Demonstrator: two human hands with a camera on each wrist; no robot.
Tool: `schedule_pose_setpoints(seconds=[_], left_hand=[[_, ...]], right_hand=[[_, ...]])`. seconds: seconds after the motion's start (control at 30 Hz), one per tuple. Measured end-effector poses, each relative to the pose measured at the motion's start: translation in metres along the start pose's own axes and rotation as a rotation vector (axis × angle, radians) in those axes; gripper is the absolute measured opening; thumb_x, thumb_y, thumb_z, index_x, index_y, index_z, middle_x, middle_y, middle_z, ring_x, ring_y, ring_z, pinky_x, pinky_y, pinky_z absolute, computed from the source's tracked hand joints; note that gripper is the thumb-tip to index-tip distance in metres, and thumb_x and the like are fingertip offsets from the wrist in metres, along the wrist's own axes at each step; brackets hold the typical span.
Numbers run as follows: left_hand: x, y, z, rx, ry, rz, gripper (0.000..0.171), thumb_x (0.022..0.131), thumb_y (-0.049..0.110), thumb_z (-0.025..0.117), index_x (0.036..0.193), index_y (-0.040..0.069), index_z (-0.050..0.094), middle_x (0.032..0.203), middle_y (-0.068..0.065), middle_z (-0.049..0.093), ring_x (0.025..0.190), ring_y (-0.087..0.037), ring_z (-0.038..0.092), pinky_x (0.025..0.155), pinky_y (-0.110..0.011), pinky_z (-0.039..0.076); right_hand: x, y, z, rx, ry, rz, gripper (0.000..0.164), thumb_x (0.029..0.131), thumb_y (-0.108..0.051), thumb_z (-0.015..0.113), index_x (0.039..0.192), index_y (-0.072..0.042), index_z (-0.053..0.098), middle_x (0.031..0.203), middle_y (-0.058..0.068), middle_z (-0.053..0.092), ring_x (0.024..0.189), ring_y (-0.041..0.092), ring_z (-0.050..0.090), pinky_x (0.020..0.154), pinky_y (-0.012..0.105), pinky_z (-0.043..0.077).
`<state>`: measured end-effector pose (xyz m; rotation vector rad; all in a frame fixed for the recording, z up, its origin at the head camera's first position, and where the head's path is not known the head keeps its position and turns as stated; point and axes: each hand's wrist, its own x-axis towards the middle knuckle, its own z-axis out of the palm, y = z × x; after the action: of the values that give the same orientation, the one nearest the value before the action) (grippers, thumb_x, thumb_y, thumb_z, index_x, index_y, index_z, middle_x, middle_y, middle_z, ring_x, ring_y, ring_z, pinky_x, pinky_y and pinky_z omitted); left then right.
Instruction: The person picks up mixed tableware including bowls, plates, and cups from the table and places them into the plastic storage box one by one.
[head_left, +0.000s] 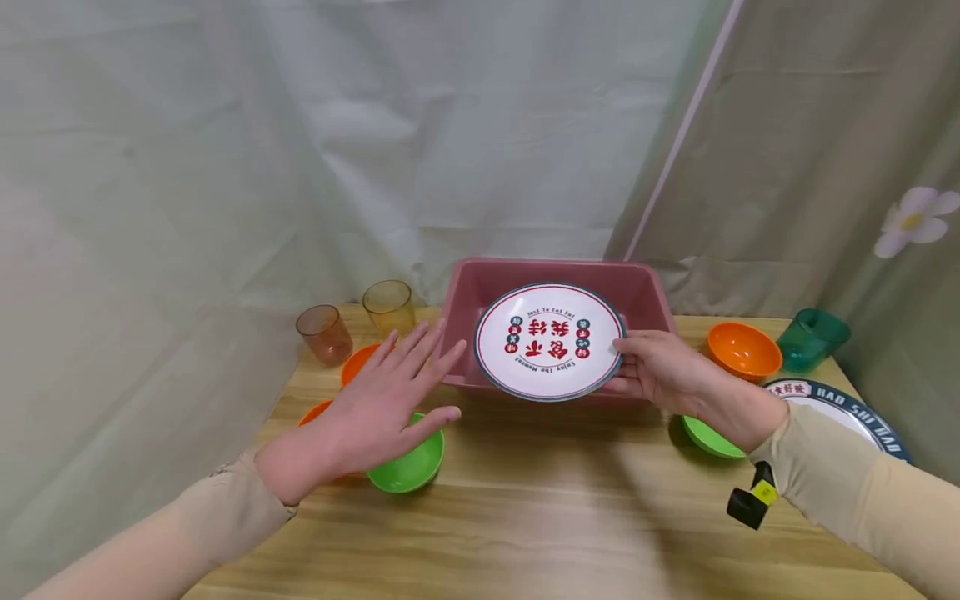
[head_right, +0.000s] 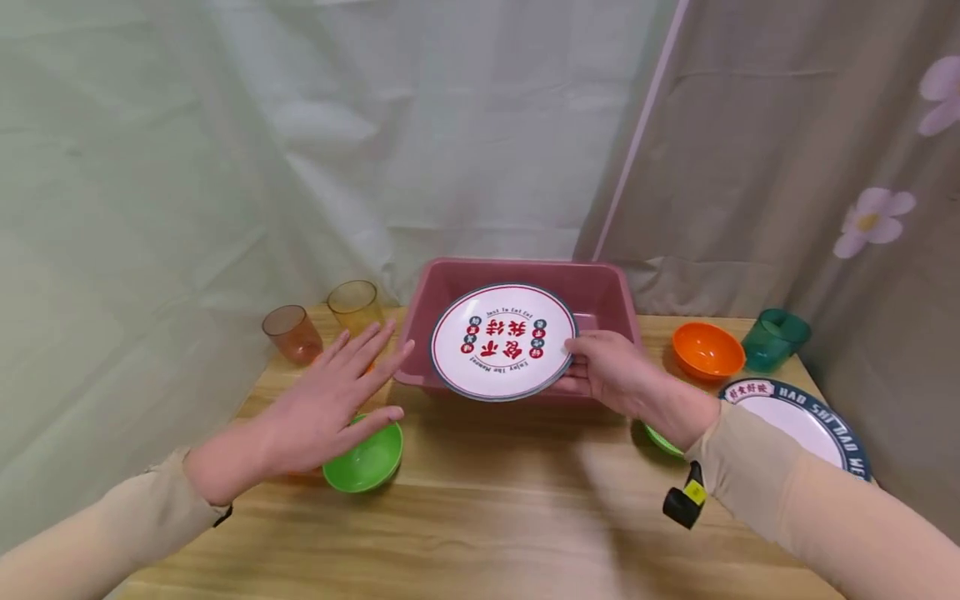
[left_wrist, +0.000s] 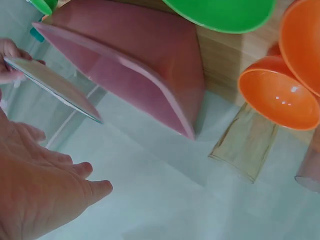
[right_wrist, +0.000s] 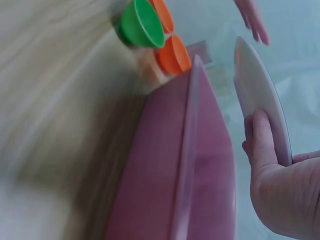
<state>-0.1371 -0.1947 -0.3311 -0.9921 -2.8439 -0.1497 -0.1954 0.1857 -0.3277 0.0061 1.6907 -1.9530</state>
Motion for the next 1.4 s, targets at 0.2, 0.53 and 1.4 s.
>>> schedule_pose_setpoints(seconds=[0.2,0.53,1.4], left_hand=[[-0.009,0.004,0.005,0.039,-0.041,0.002,0.077,0.103,0.069,0.030,0.166,0.029,0.010,0.172,-0.006,0.004,0.157,-0.029,0.000,0.124,-0.053,-0.002],[-0.007,0.008,0.018,0.009,-0.076,0.013,0.077,0.103,0.070,0.029,0.165,0.031,0.008,0.171,0.002,-0.008,0.157,-0.025,-0.004,0.123,-0.056,-0.001],[-0.014,0.017,0.029,-0.030,-0.110,0.028,0.082,0.101,0.067,0.043,0.166,0.022,0.018,0.171,0.002,-0.005,0.157,-0.024,0.002,0.123,-0.057,0.001]], right_hand=[[0.037,-0.019,-0.001,-0.083,0.058,-0.013,0.044,0.111,-0.011,0.034,0.145,0.017,0.032,0.095,0.010,0.073,0.083,0.017,0.072,0.082,0.031,0.060],[0.097,-0.035,-0.006,-0.300,0.118,0.034,0.044,0.110,-0.008,0.034,0.144,0.020,0.035,0.106,0.023,0.063,0.093,0.027,0.070,0.099,0.048,0.053],[0.162,-0.015,0.000,-0.375,0.144,0.188,0.037,0.105,-0.001,0.037,0.136,0.018,0.041,0.115,0.029,0.059,0.095,0.035,0.068,0.095,0.051,0.055]])
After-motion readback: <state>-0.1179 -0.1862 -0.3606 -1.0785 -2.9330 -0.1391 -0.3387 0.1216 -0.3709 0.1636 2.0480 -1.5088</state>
